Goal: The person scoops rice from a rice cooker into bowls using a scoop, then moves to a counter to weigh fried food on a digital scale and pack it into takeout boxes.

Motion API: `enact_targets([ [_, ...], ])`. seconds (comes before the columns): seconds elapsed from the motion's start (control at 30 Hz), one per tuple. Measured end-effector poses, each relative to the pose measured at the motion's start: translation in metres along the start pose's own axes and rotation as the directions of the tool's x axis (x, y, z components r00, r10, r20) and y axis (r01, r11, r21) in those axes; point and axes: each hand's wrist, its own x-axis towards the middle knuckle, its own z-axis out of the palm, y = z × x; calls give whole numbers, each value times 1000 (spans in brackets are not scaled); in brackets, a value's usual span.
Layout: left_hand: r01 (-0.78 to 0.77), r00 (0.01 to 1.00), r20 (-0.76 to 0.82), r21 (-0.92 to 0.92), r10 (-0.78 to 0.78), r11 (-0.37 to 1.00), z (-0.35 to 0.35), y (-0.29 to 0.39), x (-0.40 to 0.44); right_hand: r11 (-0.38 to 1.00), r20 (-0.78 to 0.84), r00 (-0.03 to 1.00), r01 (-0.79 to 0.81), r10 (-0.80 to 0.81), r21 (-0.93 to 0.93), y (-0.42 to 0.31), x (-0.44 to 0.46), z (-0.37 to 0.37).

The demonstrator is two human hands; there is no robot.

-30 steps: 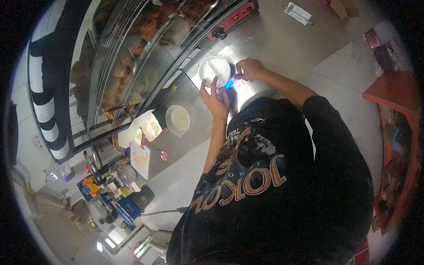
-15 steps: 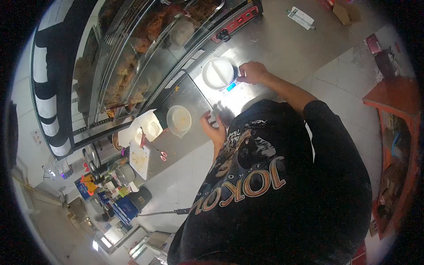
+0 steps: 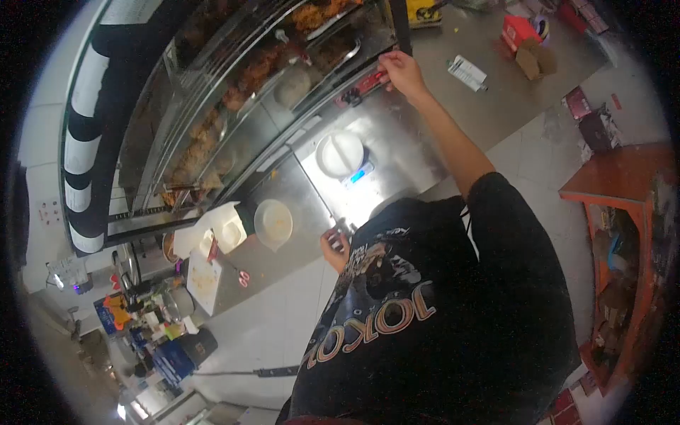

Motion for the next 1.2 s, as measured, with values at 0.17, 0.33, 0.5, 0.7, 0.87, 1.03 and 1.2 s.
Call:
enact_targets([
  [0.17,-93,996,-13,-40,93,995,1,-10,4,987,-87,996,5,9,161,-21,55,19],
  [0.33,-296,934,152,-180,323,938,-7,-24,9,974,-121,992,7,21,228,-16,116,43],
  [0.5,-288,956,-49,50,290,956,-3,-47,6,982,-25,991,130,-135,-140,32,215,37],
  [0.7,-248,960,-114,72,255,966,-7,-39,-5,982,-155,986,-31,60,185,57,276,13],
  [0.87,-201,969,-126,88,212,976,-7,-39,-7,990,-275,958,-41,77,138,15,212,31],
  [1.03,-159,980,-110,72,166,985,-6,-37,-11,996,-278,960,43,-22,72,28,230,19],
  [1.2,-223,973,-42,71,226,972,0,-47,-4,990,-241,970,38,-5,133,5,192,27],
])
